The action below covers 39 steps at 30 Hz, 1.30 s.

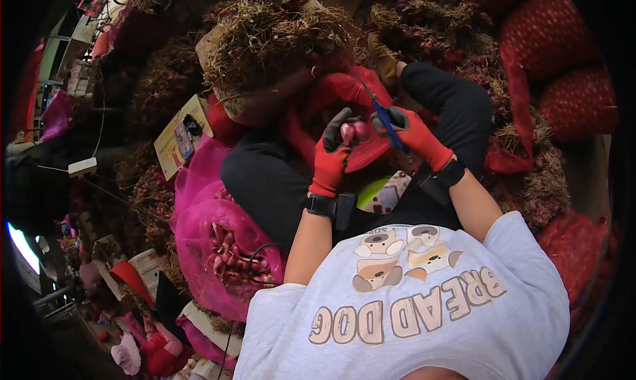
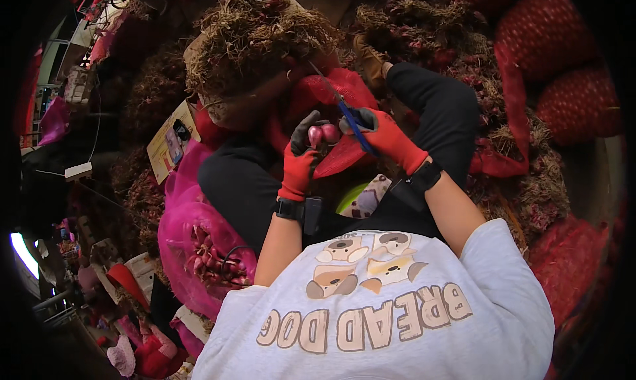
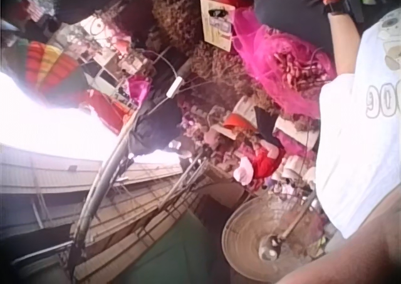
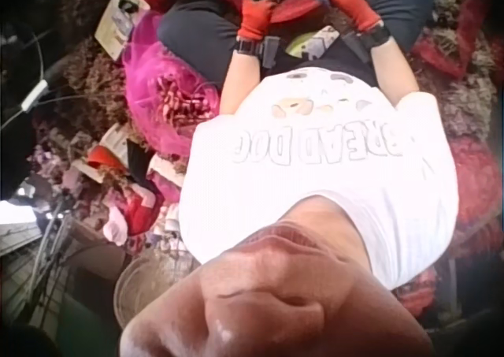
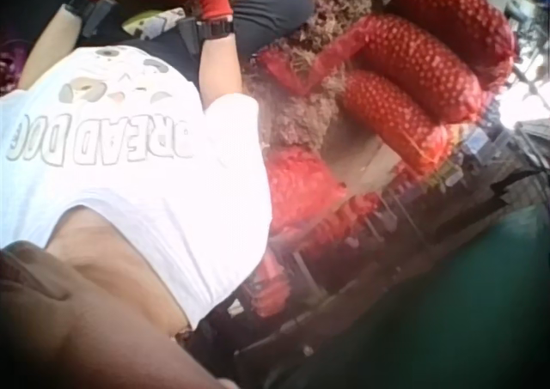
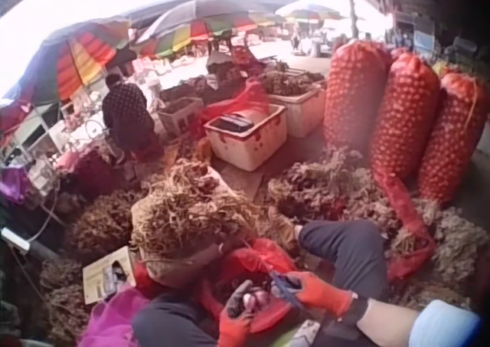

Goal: Trimming the roots and stalks of red onions using scissors.

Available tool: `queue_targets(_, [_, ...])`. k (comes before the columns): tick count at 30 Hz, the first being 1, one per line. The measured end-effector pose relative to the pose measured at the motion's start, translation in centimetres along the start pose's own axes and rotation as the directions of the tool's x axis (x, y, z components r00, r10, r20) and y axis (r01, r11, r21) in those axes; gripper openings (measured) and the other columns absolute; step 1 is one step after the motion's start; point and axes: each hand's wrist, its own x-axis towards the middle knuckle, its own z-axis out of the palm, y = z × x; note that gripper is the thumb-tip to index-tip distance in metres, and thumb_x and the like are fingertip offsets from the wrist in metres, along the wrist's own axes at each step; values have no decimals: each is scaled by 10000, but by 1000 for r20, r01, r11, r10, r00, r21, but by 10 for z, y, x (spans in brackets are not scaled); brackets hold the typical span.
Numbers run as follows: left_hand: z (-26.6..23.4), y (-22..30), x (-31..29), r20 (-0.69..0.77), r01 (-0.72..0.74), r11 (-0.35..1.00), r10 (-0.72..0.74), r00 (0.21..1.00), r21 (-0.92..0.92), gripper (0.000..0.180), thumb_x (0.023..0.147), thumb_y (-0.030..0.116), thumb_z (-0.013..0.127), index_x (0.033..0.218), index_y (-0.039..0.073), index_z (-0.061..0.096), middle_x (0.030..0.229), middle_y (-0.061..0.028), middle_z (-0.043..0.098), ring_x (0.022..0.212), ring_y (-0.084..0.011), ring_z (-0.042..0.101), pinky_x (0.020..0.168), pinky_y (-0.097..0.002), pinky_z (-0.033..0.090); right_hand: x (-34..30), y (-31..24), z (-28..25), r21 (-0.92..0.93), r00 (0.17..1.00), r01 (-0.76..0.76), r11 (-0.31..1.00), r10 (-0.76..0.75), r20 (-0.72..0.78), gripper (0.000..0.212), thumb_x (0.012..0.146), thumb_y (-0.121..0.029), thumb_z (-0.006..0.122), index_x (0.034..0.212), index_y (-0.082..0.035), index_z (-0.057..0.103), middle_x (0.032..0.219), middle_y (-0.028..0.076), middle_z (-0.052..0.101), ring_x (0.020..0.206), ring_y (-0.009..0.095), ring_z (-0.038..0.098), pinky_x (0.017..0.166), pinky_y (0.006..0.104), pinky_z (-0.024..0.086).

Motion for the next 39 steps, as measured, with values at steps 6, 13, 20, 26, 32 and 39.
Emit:
queue_targets(6, [8, -3, 2, 78, -71, 990, 61, 995, 124, 575, 784, -31, 546, 1330, -20, 365, 1214, -91, 516, 1034, -158, 533, 896, -249, 430, -4, -3, 17, 122, 997, 78, 989, -74, -38, 272, 803, -134, 639, 1049, -26, 596, 863, 28, 618, 766, 58, 553, 677, 220, 455])
queue_targets(13, [10, -1, 6, -84, 104, 989, -95, 992, 102, 422, 918, 184, 554, 1262, -23, 421, 1113, -89, 549, 992, -135, 541, 878, -252, 442, -9, -9, 22, -119, 986, 129, 984, -141, -91, 311, 782, -208, 676, 1038, -46, 600, 895, 69, 635, 808, 129, 593, 742, 272, 467])
queue_targets(20, [5, 19, 8, 5, -21, 977, 23, 1000, -212, 451, 906, 135, 546, 1310, 11, 388, 1156, -93, 537, 1026, -153, 539, 889, -272, 453, -43, -42, -35, -878, 905, 231, 420, -425, 35, 327, 717, -297, 700, 960, -103, 597, 886, 92, 597, 811, 291, 594, 690, 365, 470])
queue_targets(26, [-1, 12, 8, 12, -22, 999, 21, 1000, 37, 479, 894, 124, 530, 1325, -16, 376, 1180, -128, 533, 1060, -179, 523, 943, -283, 407, -55, -61, -59, -951, 918, 282, 123, -324, 230, 365, 673, -316, 697, 932, -94, 567, 898, 73, 560, 807, 269, 575, 681, 375, 444])
queue_targets(32, [3, 16, 7, 64, -7, 981, -5, 998, 195, 516, 901, 213, 529, 1342, 3, 364, 1187, -109, 532, 1047, -165, 525, 887, -264, 426, -53, -65, -55, -953, 882, 302, -4, -378, 281, 374, 669, -330, 695, 933, -100, 564, 919, 71, 545, 813, 255, 563, 688, 380, 432])
queue_targets(39, [6, 20, 6, 101, 153, 980, -166, 981, 127, 541, 890, 254, 524, 1335, -14, 371, 1207, -122, 522, 1087, -176, 512, 917, -267, 403, -48, -73, -59, -931, 902, 345, -118, -233, 364, 349, 624, -276, 700, 888, -104, 549, 872, 61, 539, 802, 244, 565, 678, 366, 424])
